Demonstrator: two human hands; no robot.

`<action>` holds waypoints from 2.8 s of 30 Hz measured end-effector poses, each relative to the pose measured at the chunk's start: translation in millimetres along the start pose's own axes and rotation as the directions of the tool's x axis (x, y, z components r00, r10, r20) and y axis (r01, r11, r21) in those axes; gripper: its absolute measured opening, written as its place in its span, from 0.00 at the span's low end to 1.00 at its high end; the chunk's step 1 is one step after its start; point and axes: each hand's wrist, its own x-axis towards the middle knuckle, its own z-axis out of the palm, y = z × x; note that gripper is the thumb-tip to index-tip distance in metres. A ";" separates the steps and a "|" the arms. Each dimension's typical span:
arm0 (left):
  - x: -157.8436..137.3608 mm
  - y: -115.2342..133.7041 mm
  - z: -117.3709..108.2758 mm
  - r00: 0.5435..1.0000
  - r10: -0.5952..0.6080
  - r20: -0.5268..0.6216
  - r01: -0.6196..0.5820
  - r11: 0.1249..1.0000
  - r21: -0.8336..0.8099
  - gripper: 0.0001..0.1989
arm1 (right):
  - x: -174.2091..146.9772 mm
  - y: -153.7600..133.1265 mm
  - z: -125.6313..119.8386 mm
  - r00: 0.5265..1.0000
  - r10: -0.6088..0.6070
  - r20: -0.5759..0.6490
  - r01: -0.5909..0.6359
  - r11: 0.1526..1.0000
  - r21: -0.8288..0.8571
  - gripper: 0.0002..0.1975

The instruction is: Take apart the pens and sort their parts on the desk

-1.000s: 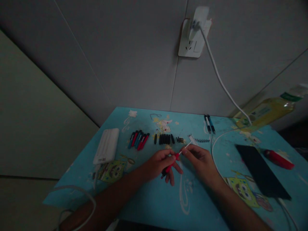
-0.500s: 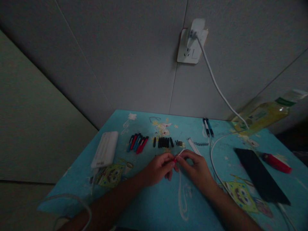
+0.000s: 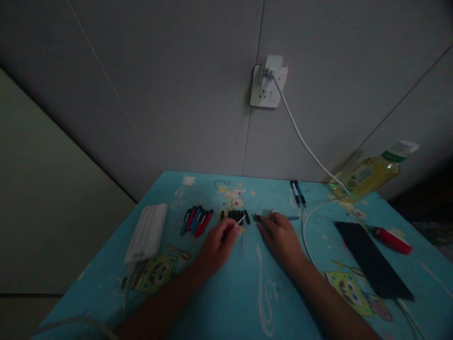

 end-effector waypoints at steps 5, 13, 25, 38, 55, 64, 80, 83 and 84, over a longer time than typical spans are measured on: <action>0.6 -6.5 -4.7 0.996 0.083 0.007 -0.084 0.989 0.123 0.14 | 1.2 -1.8 -2.4 1.000 0.019 -0.017 -0.021 0.994 -0.110 0.12; 1.4 -15.4 -3.0 0.966 0.239 0.098 -0.258 0.891 0.373 0.15 | -1.3 3.4 -5.5 0.996 0.082 -0.048 -0.090 0.973 -0.211 0.11; 0.1 -5.3 -3.9 0.958 0.222 0.183 -0.286 0.812 0.509 0.14 | -9.7 -8.1 -20.5 0.995 0.087 -0.050 -0.058 0.907 0.416 0.08; 2.1 -12.6 -5.2 0.964 0.176 0.197 -0.254 0.826 0.503 0.16 | -14.2 -15.7 -25.1 0.996 -0.072 -0.043 0.083 0.902 0.423 0.06; 0.6 -2.6 -7.3 0.956 0.165 0.241 -0.288 0.669 0.685 0.12 | -14.5 -12.2 -22.7 0.988 -0.142 -0.053 0.151 0.935 0.321 0.06; 1.2 -7.3 -6.2 0.961 0.162 0.226 -0.276 0.662 0.697 0.13 | -14.3 -9.5 -23.2 0.983 -0.179 -0.041 0.184 0.951 0.250 0.06; 1.3 -5.6 -6.5 0.954 0.145 0.261 -0.289 0.666 0.687 0.12 | -15.0 -11.2 -22.2 0.984 -0.172 -0.052 0.180 0.949 0.261 0.06; 0.1 -2.6 -6.3 0.949 0.145 0.279 -0.303 0.659 0.688 0.12 | -14.6 -14.6 -22.1 0.982 -0.184 -0.044 0.189 0.929 0.318 0.06; -0.4 -1.8 -6.0 0.949 0.144 0.282 -0.305 0.656 0.691 0.12 | -14.4 -15.9 -21.9 0.981 -0.190 -0.038 0.192 0.922 0.336 0.06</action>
